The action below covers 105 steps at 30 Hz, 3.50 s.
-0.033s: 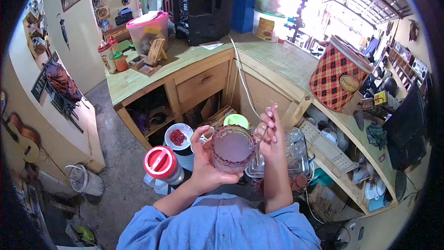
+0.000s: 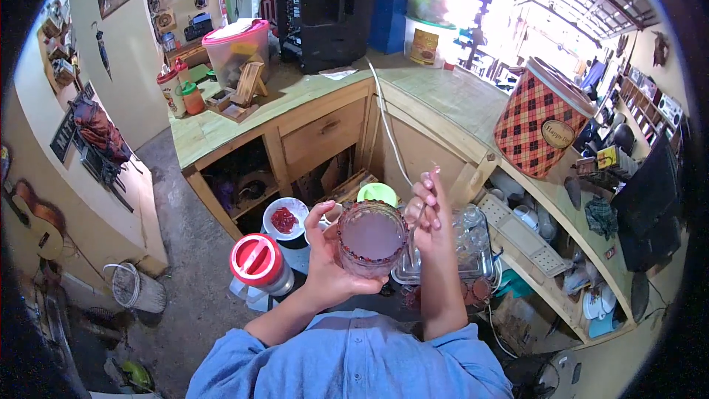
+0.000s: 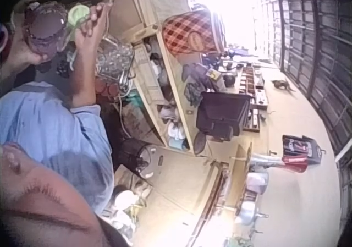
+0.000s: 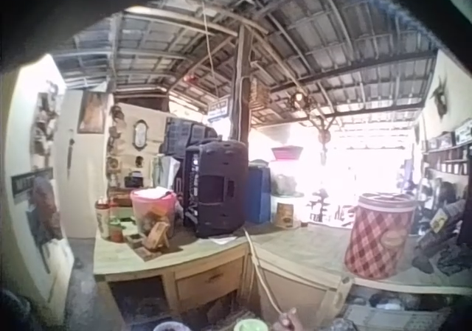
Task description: Rim a glass with salt and add cherries and liquid to several small glasses.
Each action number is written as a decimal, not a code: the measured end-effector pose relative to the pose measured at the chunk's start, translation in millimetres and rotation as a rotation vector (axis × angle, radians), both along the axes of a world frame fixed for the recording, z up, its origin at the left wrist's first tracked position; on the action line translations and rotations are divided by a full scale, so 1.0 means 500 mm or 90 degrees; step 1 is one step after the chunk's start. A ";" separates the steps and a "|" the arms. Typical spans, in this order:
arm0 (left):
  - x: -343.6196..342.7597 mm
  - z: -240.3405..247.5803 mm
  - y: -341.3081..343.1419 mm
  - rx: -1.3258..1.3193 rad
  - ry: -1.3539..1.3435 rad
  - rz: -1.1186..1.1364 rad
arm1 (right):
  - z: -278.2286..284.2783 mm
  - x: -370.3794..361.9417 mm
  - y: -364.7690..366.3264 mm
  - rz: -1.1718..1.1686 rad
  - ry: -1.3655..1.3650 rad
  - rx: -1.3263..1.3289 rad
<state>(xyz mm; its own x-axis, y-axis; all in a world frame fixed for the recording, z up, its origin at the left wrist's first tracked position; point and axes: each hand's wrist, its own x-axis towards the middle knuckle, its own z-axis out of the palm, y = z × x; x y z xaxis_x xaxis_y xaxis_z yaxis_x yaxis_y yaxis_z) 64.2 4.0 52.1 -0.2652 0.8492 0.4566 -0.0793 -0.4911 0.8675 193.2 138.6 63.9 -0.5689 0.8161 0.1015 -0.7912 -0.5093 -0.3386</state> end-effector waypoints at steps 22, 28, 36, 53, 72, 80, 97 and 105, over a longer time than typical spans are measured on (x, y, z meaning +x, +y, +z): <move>-0.002 -0.003 0.008 0.005 0.008 -0.013 | -0.165 0.047 0.070 -0.088 0.004 -0.066; 0.008 -0.015 0.023 0.044 0.046 0.037 | -0.151 -0.001 -0.031 -0.407 -0.279 0.093; 0.036 -0.019 0.043 0.072 0.086 0.100 | -0.185 -0.066 -0.161 -0.426 -0.282 0.365; 0.019 0.019 -0.023 0.064 0.427 0.137 | -0.177 -0.068 -0.182 -0.650 -0.439 0.362; -0.021 -0.007 0.050 -0.019 -0.047 -0.139 | -0.163 -0.054 -0.166 -0.439 -0.208 0.047; -0.029 -0.005 0.040 -0.095 -0.080 -0.137 | -0.156 -0.035 -0.143 -0.391 -0.270 0.193; -0.001 0.009 0.011 -0.068 -0.104 0.059 | 0.013 0.051 -0.255 -0.854 0.084 0.490; 0.022 -0.008 0.015 -0.063 -0.137 0.113 | -0.020 0.055 -0.204 -0.525 -0.004 0.909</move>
